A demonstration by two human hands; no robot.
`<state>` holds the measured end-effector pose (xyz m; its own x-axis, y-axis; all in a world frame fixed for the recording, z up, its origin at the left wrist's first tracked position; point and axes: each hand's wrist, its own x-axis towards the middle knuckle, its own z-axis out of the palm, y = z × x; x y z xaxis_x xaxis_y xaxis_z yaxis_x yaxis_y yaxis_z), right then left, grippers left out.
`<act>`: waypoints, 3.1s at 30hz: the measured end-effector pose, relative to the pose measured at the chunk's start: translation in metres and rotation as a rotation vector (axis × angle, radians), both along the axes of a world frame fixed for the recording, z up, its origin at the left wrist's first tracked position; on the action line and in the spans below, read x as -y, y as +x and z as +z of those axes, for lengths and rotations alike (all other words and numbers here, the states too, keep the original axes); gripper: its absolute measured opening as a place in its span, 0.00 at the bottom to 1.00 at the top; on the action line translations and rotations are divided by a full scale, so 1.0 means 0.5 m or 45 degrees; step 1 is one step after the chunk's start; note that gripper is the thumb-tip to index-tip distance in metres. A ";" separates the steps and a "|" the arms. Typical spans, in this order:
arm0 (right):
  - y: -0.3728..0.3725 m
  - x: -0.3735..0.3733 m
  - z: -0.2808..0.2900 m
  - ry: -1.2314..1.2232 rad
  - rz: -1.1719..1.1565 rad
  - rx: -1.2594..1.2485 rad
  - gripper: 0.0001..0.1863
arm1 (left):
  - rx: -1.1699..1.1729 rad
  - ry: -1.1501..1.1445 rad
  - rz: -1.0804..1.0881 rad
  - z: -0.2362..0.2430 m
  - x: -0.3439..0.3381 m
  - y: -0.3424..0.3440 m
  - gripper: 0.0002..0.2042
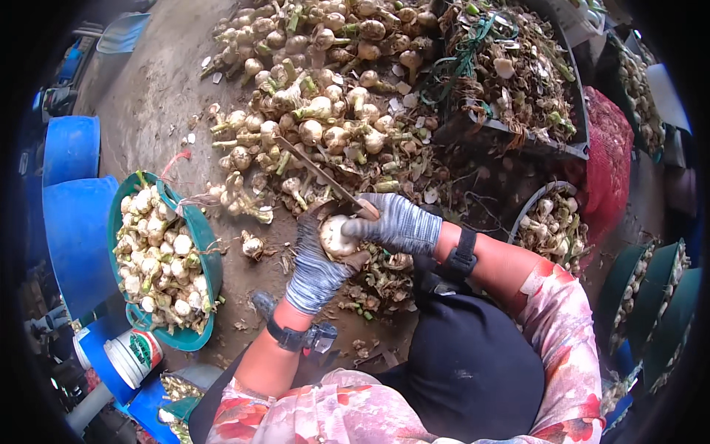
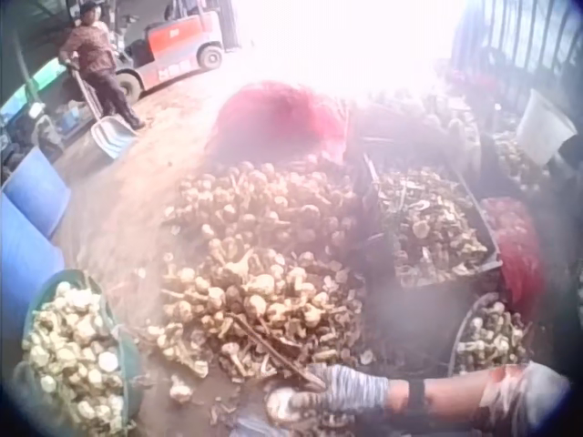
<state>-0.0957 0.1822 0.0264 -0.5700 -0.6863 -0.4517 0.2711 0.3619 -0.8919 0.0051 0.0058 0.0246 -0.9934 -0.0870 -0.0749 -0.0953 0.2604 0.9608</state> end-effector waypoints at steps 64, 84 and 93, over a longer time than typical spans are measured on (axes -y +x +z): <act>0.003 -0.040 -0.039 0.672 0.556 -0.570 0.14 | 0.662 0.441 -0.041 0.022 0.083 0.041 0.18; -0.013 -0.111 -0.024 0.777 0.454 -0.421 0.22 | 0.507 0.257 -0.096 0.058 0.072 0.030 0.19; -0.001 0.023 0.054 0.088 0.054 -0.148 0.27 | 0.183 0.283 -0.049 0.015 0.041 0.016 0.46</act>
<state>-0.0964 0.1708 0.0533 -0.5925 -0.6804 -0.4313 0.1508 0.4323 -0.8890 0.0129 -0.0148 0.0321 -0.9735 -0.0152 -0.2283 -0.2288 0.0506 0.9722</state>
